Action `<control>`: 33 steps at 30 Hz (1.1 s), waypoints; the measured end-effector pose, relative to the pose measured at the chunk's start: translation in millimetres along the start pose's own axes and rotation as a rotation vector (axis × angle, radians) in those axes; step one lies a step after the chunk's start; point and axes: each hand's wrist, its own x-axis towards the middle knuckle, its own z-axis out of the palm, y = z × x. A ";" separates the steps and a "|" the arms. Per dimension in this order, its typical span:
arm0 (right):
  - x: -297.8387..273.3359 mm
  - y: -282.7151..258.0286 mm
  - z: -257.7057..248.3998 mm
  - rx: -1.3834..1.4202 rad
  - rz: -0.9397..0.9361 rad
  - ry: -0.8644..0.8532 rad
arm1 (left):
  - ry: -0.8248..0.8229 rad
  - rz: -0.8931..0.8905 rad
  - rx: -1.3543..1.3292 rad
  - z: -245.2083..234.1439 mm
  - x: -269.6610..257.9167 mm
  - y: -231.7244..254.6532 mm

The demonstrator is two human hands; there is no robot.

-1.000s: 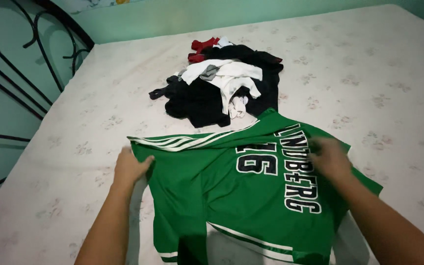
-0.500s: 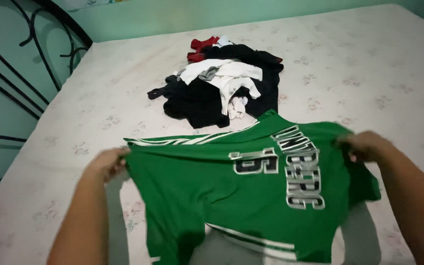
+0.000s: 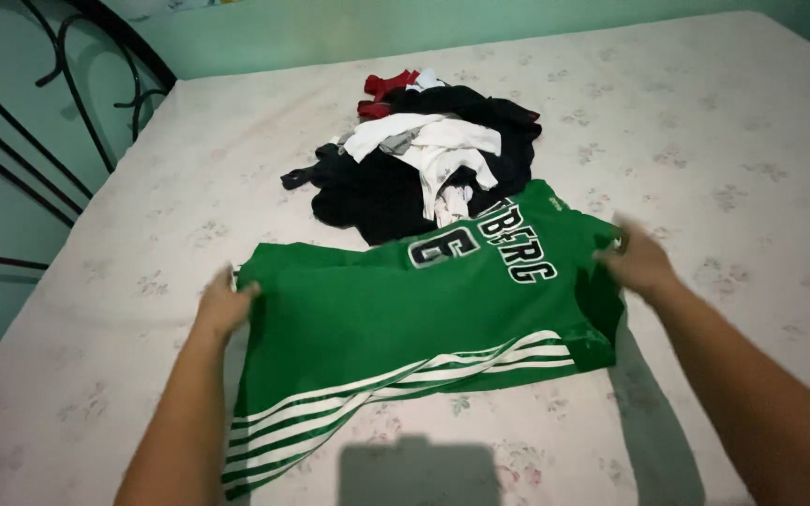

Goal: Picking up a pile of clothes from a shelf and folding a green jersey on a bed.

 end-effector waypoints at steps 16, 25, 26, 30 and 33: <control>-120.5 55.3 43.0 -0.355 0.190 0.057 | -0.062 -0.579 -0.038 -38.2 -218.0 -23.6; -137.4 44.2 20.5 -0.025 0.302 0.151 | 0.224 -0.328 -0.011 -32.5 -252.4 -34.8; -137.4 41.8 16.4 -0.001 0.350 0.197 | 0.302 -0.308 -0.089 -31.6 -251.2 -34.9; -132.3 47.6 12.2 0.620 0.613 0.295 | 0.373 -0.194 -0.185 -39.8 -243.0 -26.2; -129.9 66.4 10.9 0.352 0.477 0.473 | 0.305 -0.308 -0.227 -47.7 -251.5 -5.6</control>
